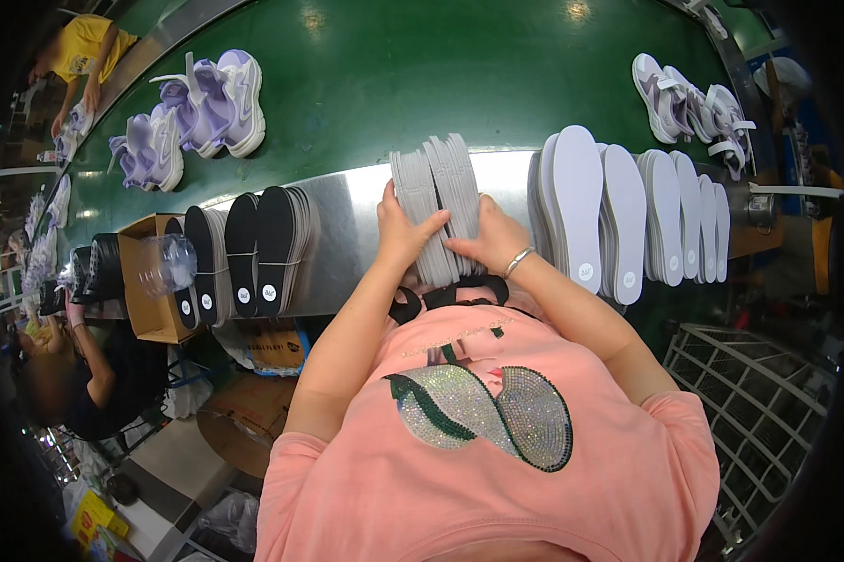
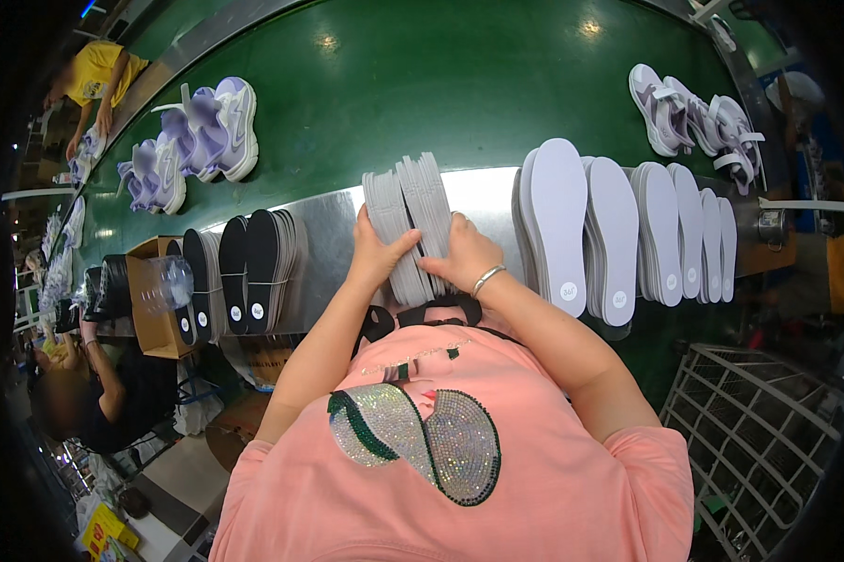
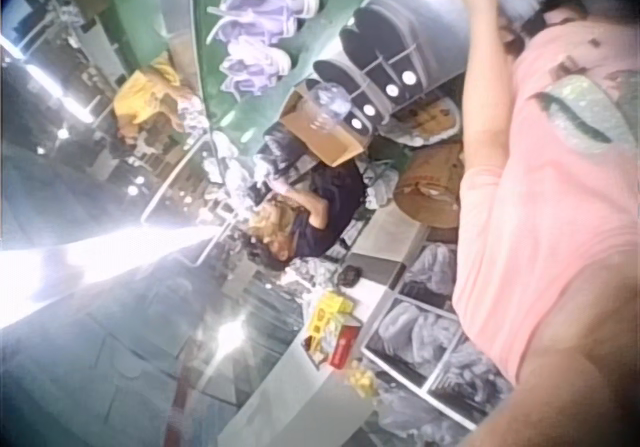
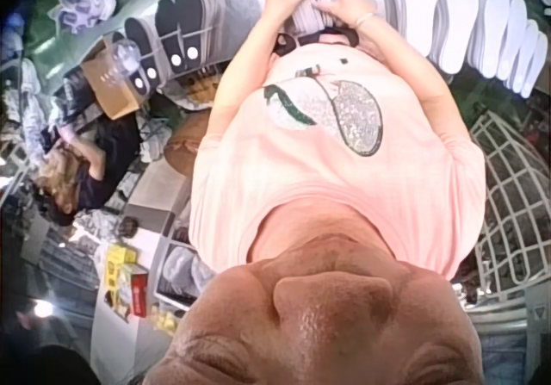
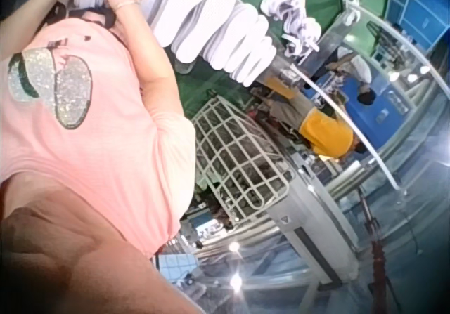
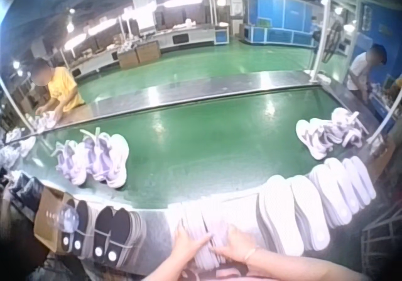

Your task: The person inserts gray insoles into white and purple sneakers by hand. The person retrieves a stack of insoles from a plastic bag on the floor, places them on the workstation, and then inserts them one by one into the shoes gathered on the table.

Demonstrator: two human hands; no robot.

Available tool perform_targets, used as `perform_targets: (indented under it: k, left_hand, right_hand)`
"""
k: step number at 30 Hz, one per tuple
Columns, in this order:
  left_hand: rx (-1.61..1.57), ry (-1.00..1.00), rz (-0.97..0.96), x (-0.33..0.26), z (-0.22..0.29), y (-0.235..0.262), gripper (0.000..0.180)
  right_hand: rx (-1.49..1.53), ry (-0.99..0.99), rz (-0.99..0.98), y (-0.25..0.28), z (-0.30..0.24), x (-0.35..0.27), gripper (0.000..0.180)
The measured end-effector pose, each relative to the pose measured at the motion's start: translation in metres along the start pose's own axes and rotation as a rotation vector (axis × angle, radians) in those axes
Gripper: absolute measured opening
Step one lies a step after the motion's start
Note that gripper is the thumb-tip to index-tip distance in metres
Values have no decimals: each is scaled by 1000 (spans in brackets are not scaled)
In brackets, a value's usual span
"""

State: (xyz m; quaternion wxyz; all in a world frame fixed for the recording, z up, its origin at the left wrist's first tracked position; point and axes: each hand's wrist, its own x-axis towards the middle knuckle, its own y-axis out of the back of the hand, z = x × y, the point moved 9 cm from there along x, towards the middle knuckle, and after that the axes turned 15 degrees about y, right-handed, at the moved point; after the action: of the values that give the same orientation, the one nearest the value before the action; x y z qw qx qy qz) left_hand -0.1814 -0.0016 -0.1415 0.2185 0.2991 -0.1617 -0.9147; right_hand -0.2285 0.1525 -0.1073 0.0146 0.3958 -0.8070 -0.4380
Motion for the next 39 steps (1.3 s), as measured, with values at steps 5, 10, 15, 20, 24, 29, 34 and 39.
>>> perform_targets:
  k: [5, 10, 15, 20, 24, 29, 34, 39]
  left_hand:
    - [-142, 23, -38, 3, -14, 1, 98]
    - [-397, 225, 42, -6, -12, 20, 83]
    - [-805, 134, -187, 2, 26, 17, 64]
    - [-795, 201, -739, -29, 103, -59, 55]
    - [-548, 198, -847, -63, 143, -136, 71]
    - [-308, 172, -1029, -92, 176, -223, 73]
    - [300, -386, -571, -84, 172, -262, 54]
    - [-190, -293, -622, -109, 195, -219, 60]
  right_hand:
    - [185, 0, -5, 1, 16, 3, 68]
    - [234, -59, 135, 26, 20, -10, 64]
    - [948, 232, 468, 86, 22, -51, 69]
    - [1329, 317, 744, 153, 59, -137, 62]
    - [1495, 349, 971, 161, 100, -207, 58]
    - [1437, 198, 1138, 132, 136, -261, 60]
    - [1414, 151, 1151, 125, 120, -264, 65]
    - [1284, 151, 972, 125, 100, -229, 71]
